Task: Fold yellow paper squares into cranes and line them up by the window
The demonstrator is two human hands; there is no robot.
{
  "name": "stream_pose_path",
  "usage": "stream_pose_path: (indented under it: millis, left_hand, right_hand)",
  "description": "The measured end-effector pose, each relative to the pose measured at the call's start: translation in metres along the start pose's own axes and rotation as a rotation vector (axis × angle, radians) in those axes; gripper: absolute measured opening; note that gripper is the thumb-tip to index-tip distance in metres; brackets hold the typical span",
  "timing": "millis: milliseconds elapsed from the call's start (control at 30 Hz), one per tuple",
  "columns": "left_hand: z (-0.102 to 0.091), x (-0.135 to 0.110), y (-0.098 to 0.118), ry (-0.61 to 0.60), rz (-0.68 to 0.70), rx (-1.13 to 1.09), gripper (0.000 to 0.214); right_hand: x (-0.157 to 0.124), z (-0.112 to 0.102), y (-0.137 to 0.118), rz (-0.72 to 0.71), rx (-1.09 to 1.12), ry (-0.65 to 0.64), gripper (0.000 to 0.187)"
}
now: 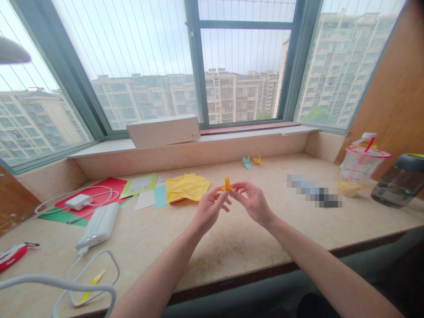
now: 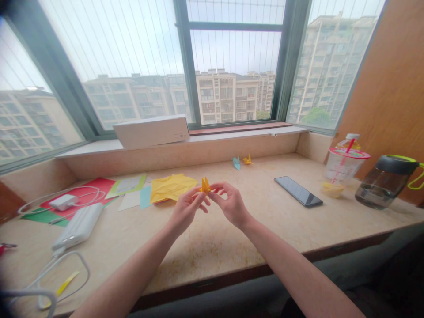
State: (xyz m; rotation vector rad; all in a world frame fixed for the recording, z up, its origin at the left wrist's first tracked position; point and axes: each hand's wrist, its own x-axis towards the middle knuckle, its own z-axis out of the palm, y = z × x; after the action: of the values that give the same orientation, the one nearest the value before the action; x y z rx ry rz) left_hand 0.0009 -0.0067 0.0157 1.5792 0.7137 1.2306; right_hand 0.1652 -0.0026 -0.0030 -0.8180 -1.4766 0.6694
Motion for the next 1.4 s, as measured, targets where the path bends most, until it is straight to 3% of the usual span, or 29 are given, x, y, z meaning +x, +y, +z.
stream_pose_path:
  millis: [133, 367, 867, 1133, 1400]
  left_hand:
    - [-0.001, 0.002, -0.0034, 0.008, 0.009, 0.003, 0.038]
    - [-0.0012, 0.0014, -0.0024, 0.041, -0.021, -0.001, 0.042]
    - [0.0001, 0.0033, -0.0022, 0.104, -0.008, -0.087, 0.038]
    - [-0.0008, 0.0029, -0.0047, 0.083, -0.023, -0.049, 0.039]
    - [0.0014, 0.0007, -0.0018, 0.062, -0.009, -0.023, 0.033]
  right_hand:
    - [-0.0002, -0.0001, 0.0015, 0.022, 0.034, -0.006, 0.039]
    - [-0.0002, -0.0012, -0.0033, -0.021, 0.009, -0.079, 0.029]
    - [-0.0006, -0.0004, 0.0044, -0.003, 0.12, -0.07, 0.036]
    - [-0.0018, 0.0007, 0.0022, -0.063, -0.034, -0.032, 0.012]
    - [-0.0003, -0.0003, 0.004, -0.06, -0.058, 0.012, 0.014]
